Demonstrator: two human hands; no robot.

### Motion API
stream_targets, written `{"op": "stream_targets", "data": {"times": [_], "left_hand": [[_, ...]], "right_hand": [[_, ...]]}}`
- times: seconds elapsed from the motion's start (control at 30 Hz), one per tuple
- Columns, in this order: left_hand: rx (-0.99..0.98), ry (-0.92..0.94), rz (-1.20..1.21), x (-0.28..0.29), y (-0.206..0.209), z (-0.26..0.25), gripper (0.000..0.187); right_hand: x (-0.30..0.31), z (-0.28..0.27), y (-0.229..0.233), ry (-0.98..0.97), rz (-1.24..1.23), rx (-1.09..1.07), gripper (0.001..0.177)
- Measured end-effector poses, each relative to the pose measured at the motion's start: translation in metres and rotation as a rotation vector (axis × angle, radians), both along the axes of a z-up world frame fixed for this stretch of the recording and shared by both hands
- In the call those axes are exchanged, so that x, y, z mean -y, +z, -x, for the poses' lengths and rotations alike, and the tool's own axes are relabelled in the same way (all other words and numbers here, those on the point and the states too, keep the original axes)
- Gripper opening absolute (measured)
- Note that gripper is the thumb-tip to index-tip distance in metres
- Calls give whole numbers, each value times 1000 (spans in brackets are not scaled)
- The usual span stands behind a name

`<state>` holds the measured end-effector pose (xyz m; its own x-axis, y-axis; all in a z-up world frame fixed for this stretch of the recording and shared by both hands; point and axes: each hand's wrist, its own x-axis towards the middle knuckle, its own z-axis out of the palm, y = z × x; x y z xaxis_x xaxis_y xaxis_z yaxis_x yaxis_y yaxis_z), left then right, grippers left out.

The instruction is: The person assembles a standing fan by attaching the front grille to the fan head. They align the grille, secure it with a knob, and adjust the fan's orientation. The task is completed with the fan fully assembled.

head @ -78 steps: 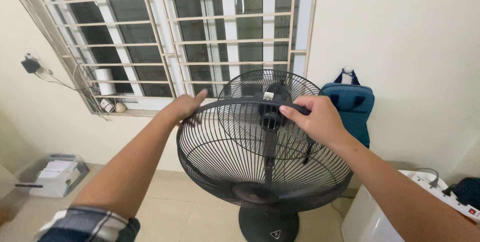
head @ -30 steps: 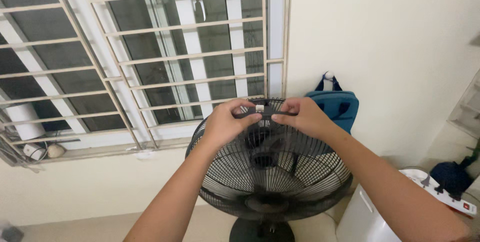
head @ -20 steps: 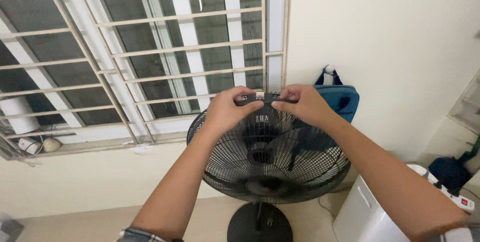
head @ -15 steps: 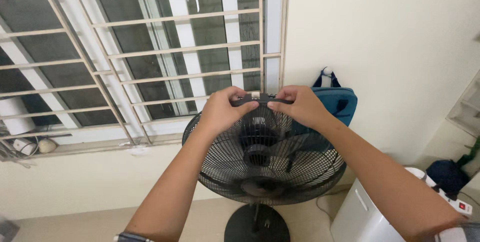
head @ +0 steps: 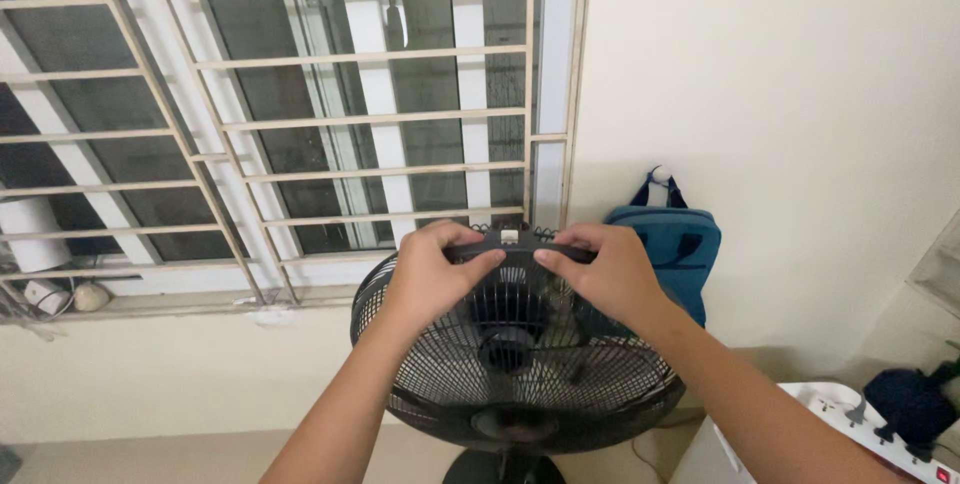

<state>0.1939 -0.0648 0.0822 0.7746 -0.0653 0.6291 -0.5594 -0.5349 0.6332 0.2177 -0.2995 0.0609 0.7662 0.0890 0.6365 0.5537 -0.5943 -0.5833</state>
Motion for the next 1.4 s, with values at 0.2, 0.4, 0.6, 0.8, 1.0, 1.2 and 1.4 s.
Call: {"op": "stream_targets", "data": {"times": [0.2,0.4,0.6,0.8,1.0,1.2,1.4], "left_hand": [[114,0,-86,0,7,-4,33],[-8,-22,-48,5,13,-9,33],[15,-51,-92,5,15,-14,31],[-42,-38,-53,9,19,-19,30],[38,-21,-109,13,14,-19,30],[13,-38,-95,10,12,-16,28],[95,-34,-107,3,9,-14,28]], "right_hand": [[0,4,1,-50,18,92,30],[3,4,10,84,1,223,21],[5,7,10,57,-33,106,21],[10,-3,16,66,-64,20,21],[15,-7,12,65,-74,-94,21],[10,-4,9,41,-110,-98,23],[-1,6,5,40,-128,-40,21]]}}
